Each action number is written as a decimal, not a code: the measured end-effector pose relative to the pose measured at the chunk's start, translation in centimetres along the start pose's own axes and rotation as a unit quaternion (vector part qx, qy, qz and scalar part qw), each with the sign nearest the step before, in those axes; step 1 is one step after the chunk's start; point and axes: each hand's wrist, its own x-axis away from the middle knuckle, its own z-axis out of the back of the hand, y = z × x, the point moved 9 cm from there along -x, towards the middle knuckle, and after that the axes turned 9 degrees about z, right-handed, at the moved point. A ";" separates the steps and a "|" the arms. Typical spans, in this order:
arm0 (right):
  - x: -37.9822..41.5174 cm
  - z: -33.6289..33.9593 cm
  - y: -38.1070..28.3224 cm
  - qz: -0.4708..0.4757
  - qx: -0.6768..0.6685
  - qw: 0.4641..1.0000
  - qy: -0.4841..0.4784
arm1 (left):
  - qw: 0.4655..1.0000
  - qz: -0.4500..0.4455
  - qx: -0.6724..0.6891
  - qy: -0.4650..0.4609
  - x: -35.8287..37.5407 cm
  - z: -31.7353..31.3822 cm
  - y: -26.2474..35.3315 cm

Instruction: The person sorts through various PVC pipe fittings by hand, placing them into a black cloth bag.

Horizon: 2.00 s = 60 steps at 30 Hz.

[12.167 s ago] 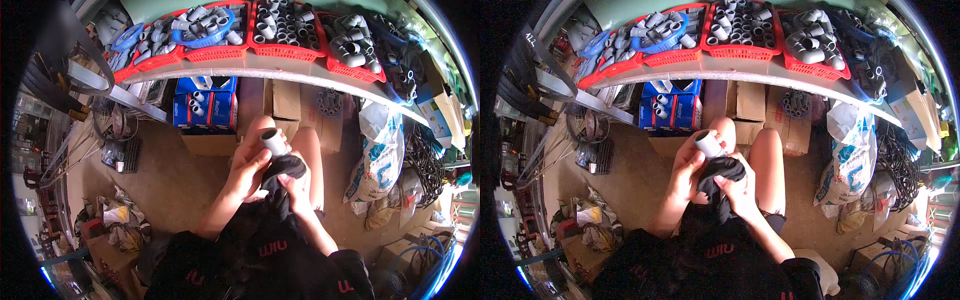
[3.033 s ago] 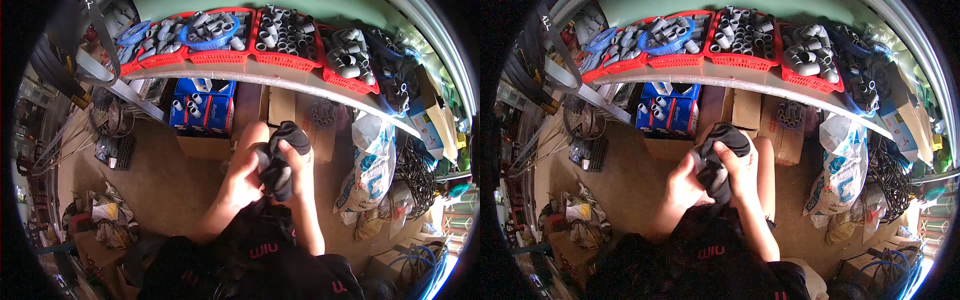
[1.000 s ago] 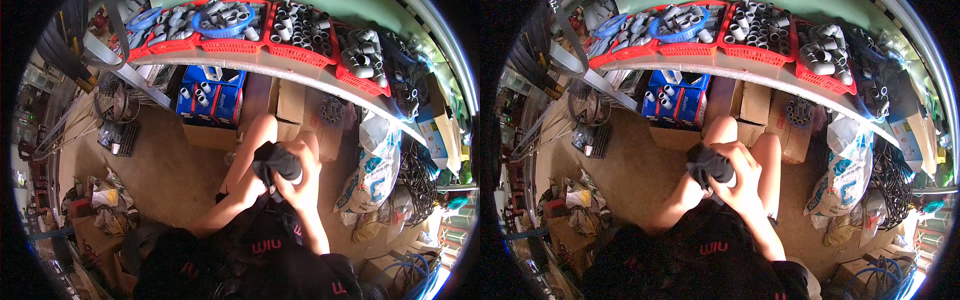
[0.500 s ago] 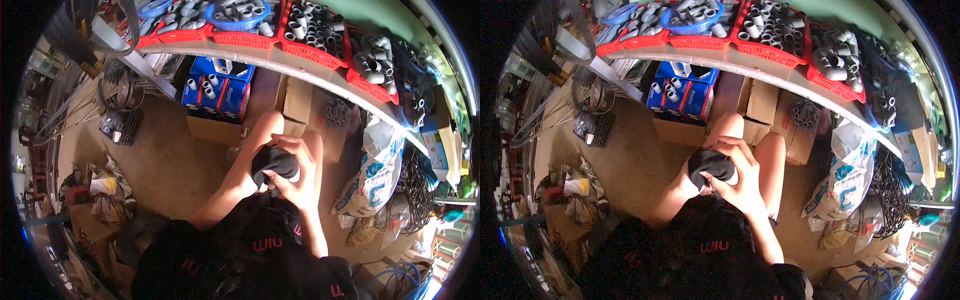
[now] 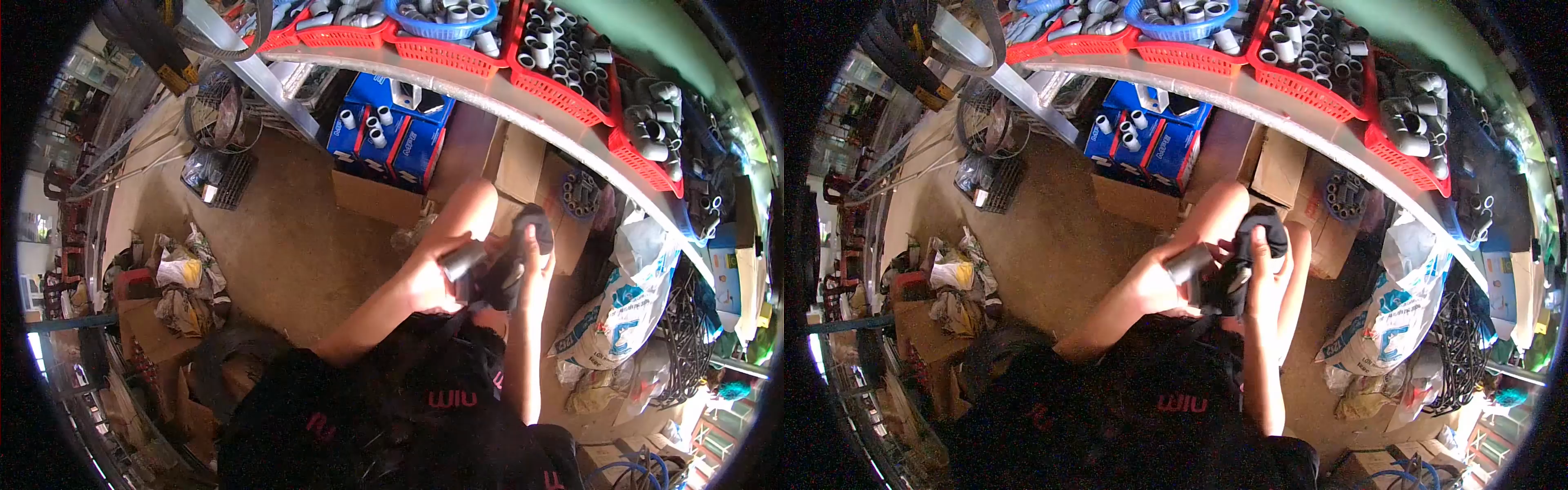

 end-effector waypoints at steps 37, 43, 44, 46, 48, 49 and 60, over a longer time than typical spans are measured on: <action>-4.2 6.9 9.9 -0.002 0.076 0.997 -0.020 | 0.540 -0.655 -0.246 0.468 12.3 23.1 36.1; -3.8 8.1 13.1 -0.139 0.025 0.989 -0.046 | 0.477 -0.656 -0.373 0.451 11.4 20.9 36.8; -3.9 8.5 13.4 -0.135 0.022 0.990 -0.038 | 0.522 -0.709 -0.319 0.351 11.0 20.6 36.6; -4.1 9.0 14.0 -0.126 0.015 0.992 -0.021 | 0.486 -0.700 -0.318 0.415 10.9 20.4 36.7; -4.0 8.9 13.3 -0.103 0.011 0.995 -0.014 | 0.437 -0.683 -0.336 0.480 11.0 20.2 36.5; -4.0 8.7 12.8 -0.092 0.009 0.996 -0.011 | 0.405 -0.671 -0.353 0.511 11.1 19.8 36.4; -4.7 11.7 18.0 -0.149 -0.288 0.945 -0.032 | 0.221 -0.577 -0.485 0.619 10.0 6.9 27.7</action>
